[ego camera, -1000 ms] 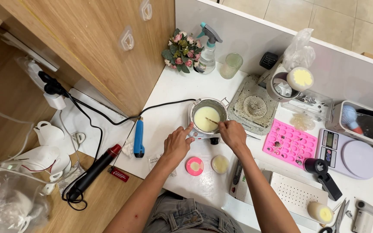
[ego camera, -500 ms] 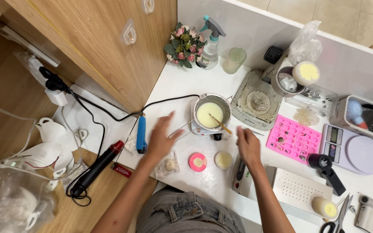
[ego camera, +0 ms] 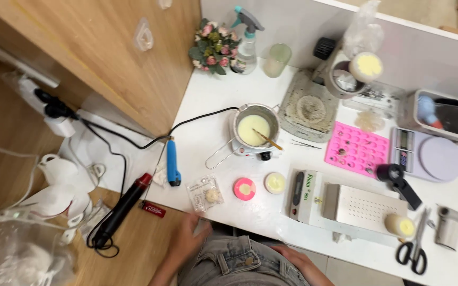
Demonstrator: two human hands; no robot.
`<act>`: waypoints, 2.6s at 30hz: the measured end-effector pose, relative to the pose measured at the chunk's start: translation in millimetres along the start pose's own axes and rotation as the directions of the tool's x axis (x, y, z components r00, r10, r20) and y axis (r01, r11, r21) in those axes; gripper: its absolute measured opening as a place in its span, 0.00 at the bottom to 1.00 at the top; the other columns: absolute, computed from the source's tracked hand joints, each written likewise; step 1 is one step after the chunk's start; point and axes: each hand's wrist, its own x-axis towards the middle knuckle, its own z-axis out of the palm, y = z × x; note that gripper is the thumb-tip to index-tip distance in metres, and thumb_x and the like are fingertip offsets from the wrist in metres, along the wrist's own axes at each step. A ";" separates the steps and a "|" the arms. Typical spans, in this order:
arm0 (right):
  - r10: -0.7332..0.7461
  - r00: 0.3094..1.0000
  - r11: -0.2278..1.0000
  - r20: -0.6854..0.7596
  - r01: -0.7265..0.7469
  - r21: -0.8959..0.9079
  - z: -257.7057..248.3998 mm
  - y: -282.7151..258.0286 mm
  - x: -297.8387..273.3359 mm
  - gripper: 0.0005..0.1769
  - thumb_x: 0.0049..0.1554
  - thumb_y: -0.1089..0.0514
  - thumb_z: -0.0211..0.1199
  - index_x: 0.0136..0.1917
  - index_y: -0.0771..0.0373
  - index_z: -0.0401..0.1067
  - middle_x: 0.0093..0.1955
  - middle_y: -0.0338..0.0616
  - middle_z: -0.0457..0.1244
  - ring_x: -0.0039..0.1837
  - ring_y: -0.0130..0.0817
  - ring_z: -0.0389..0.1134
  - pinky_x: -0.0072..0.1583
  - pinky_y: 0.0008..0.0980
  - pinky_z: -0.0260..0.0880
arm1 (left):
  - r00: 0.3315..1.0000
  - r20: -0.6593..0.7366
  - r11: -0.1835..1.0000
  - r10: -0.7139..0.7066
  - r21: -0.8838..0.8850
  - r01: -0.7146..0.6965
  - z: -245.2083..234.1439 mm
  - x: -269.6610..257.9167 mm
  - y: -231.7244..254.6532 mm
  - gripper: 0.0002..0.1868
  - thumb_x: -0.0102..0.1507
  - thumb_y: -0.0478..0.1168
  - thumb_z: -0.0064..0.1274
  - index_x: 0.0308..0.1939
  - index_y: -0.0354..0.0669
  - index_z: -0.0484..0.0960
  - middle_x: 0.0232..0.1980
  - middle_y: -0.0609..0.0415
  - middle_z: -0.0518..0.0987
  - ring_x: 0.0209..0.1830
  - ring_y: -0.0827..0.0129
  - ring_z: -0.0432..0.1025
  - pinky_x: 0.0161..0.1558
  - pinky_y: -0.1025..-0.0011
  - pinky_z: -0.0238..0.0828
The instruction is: Trimming excess wax from a finished candle using a utility knife at a workshop bench.
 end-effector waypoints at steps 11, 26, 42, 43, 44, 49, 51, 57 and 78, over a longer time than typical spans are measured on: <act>-0.045 0.967 0.781 -0.252 0.191 0.595 -6.9 312.7 40.0 0.44 0.56 0.39 0.55 0.79 0.61 0.56 0.85 0.53 0.46 0.86 0.43 0.41 0.80 0.41 0.34 | 0.729 0.325 0.769 0.603 0.007 -0.639 68.9 31.5 -303.0 0.34 0.71 0.54 0.26 0.77 0.45 0.63 0.81 0.41 0.57 0.81 0.52 0.50 0.76 0.52 0.37; -0.108 0.184 0.993 -0.977 0.065 -0.098 -59.5 -20.4 -133.4 0.39 0.50 0.50 0.73 0.70 0.67 0.65 0.56 0.49 0.66 0.50 0.36 0.68 0.46 0.35 0.71 | 0.736 0.326 0.796 0.593 -0.098 -0.598 64.0 20.5 230.0 0.18 0.61 0.38 0.58 0.54 0.39 0.80 0.53 0.51 0.84 0.48 0.66 0.80 0.50 0.68 0.75; -0.623 0.212 0.774 -0.753 0.309 -0.553 -154.1 -104.7 -152.8 0.31 0.42 0.60 0.75 0.60 0.64 0.74 0.41 0.41 0.66 0.43 0.31 0.65 0.48 0.31 0.68 | 0.753 0.363 0.834 0.549 -0.291 -0.468 264.4 -0.6 343.5 0.35 0.59 0.43 0.63 0.68 0.36 0.70 0.60 0.47 0.76 0.54 0.63 0.75 0.51 0.65 0.75; -0.684 0.193 0.720 -0.703 0.330 -0.610 -157.4 -115.4 -159.4 0.31 0.42 0.62 0.74 0.60 0.64 0.74 0.41 0.42 0.65 0.43 0.32 0.64 0.49 0.33 0.67 | 0.766 0.399 0.845 0.503 -0.412 -0.341 269.2 -1.6 346.5 0.35 0.60 0.42 0.62 0.69 0.37 0.69 0.59 0.48 0.77 0.52 0.67 0.76 0.51 0.67 0.76; -0.691 0.204 0.714 -0.694 0.341 -0.611 -161.5 -123.5 -165.5 0.31 0.42 0.62 0.74 0.60 0.64 0.74 0.41 0.42 0.65 0.43 0.32 0.64 0.49 0.33 0.67 | 0.778 0.386 0.847 0.496 -0.410 -0.338 269.3 -7.4 355.1 0.35 0.60 0.42 0.62 0.69 0.37 0.69 0.59 0.48 0.77 0.52 0.67 0.76 0.51 0.67 0.76; -0.769 0.176 0.618 -0.614 0.448 -0.646 -167.6 -163.4 -199.4 0.31 0.43 0.64 0.74 0.61 0.64 0.73 0.45 0.41 0.66 0.45 0.32 0.64 0.51 0.34 0.68 | 0.785 0.257 0.668 0.563 -0.701 -0.250 260.2 -37.6 387.6 0.29 0.62 0.36 0.58 0.67 0.32 0.73 0.54 0.49 0.81 0.51 0.72 0.76 0.54 0.71 0.76; -0.789 0.151 0.593 -0.596 0.445 -0.671 -166.6 -172.4 -205.3 0.31 0.42 0.64 0.74 0.60 0.64 0.72 0.46 0.41 0.67 0.45 0.32 0.65 0.51 0.34 0.68 | 0.786 0.220 0.630 0.577 -0.733 -0.257 254.7 -46.9 398.7 0.28 0.63 0.35 0.57 0.67 0.31 0.73 0.54 0.50 0.81 0.52 0.72 0.76 0.56 0.71 0.75; -0.837 0.100 0.524 -0.538 0.432 -0.734 -152.2 -192.6 -209.0 0.31 0.42 0.63 0.75 0.60 0.64 0.72 0.47 0.43 0.67 0.47 0.32 0.68 0.53 0.33 0.69 | 0.805 0.127 0.557 0.580 -0.783 -0.278 230.8 -59.5 406.6 0.25 0.65 0.33 0.55 0.66 0.30 0.74 0.53 0.51 0.80 0.53 0.73 0.75 0.58 0.72 0.74; -0.945 0.325 0.217 -0.018 0.586 -0.781 -99.4 -246.2 -12.8 0.41 0.35 0.56 0.82 0.62 0.58 0.73 0.44 0.41 0.70 0.46 0.30 0.71 0.56 0.33 0.72 | 0.878 -0.306 0.348 0.369 -0.830 -0.435 83.8 -47.3 309.4 0.21 0.66 0.36 0.56 0.62 0.33 0.74 0.50 0.55 0.80 0.48 0.78 0.75 0.51 0.76 0.73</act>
